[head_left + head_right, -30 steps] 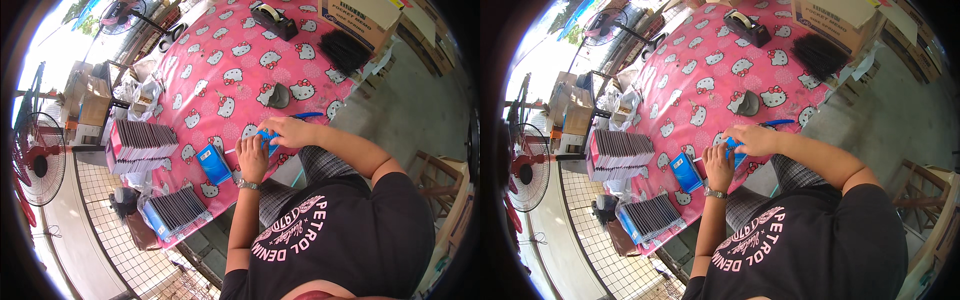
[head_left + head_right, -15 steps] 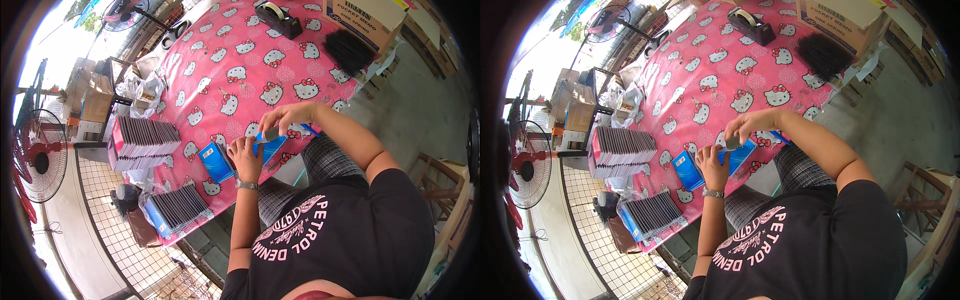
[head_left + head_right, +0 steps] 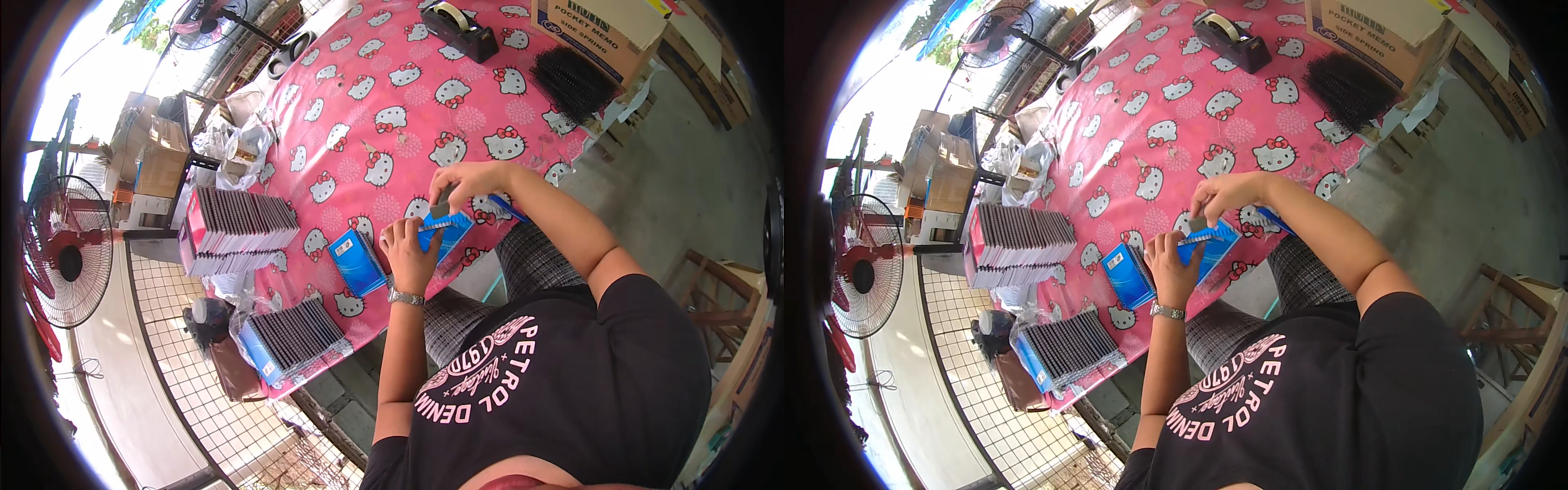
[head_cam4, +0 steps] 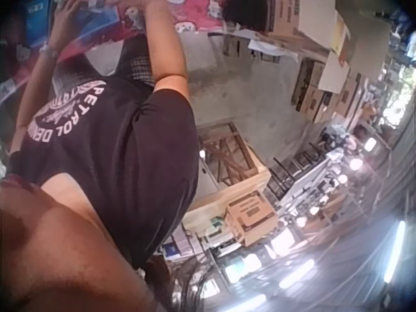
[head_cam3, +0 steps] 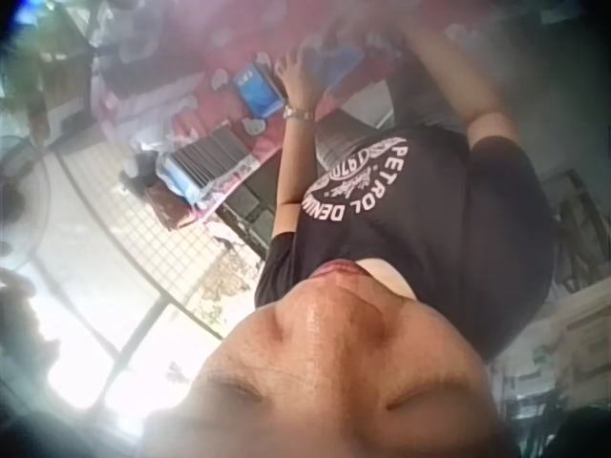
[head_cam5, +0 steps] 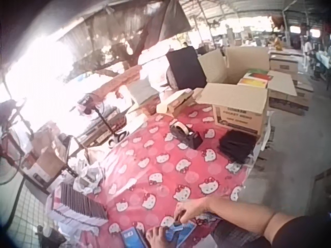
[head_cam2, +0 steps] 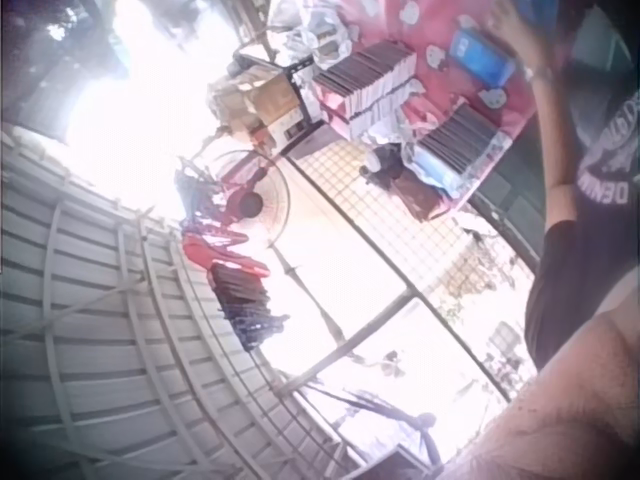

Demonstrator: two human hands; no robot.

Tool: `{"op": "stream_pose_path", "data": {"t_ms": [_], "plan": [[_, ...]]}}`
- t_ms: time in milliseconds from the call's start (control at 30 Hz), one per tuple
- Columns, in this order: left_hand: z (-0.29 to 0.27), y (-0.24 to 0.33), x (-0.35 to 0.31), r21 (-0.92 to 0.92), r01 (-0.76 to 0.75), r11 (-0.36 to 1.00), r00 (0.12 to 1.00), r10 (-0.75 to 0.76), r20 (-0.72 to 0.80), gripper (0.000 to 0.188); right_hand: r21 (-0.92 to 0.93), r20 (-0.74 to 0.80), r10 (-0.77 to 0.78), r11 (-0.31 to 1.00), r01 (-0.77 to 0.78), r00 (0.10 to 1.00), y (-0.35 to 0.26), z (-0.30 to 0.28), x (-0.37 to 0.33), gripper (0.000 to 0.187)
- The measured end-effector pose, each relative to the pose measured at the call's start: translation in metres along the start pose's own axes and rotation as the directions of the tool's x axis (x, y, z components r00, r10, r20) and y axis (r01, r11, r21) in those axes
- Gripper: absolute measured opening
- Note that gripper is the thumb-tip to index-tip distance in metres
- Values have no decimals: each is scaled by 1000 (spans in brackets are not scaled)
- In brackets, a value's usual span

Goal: The person binds blue notepads by hand, inserting a black spiral binding through the pre-punched holes of each notepad and stacking them on a table.

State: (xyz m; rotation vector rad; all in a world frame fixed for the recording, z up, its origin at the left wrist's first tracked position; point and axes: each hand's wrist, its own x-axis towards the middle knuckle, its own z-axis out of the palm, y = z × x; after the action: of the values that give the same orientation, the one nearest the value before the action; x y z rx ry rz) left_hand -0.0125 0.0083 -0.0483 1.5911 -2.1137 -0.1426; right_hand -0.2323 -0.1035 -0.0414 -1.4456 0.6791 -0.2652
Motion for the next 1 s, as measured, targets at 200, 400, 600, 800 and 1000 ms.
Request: {"op": "stream_pose_path", "data": {"t_ms": [200,400,600,800,1000], "plan": [[-1,-6,0,4,-4,1000,1000,4,-8,38,-4,151,-14,1000,15,988,-23,2,1,42],[-4,-8,3,-73,-3,997,1000,3,-2,37,-91,16,-34,995,35,999,-7,-3,9,43],[-9,-39,4,-218,110,970,994,-101,50,33,-61,128,-25,998,33,991,-26,3,24,44],[-11,-41,10,-378,217,900,975,-178,135,27,-183,58,-94,978,103,994,-29,5,24,42],[-7,-55,7,-482,218,849,976,-183,118,23,-404,-112,45,910,-87,993,-18,3,32,47]]}}
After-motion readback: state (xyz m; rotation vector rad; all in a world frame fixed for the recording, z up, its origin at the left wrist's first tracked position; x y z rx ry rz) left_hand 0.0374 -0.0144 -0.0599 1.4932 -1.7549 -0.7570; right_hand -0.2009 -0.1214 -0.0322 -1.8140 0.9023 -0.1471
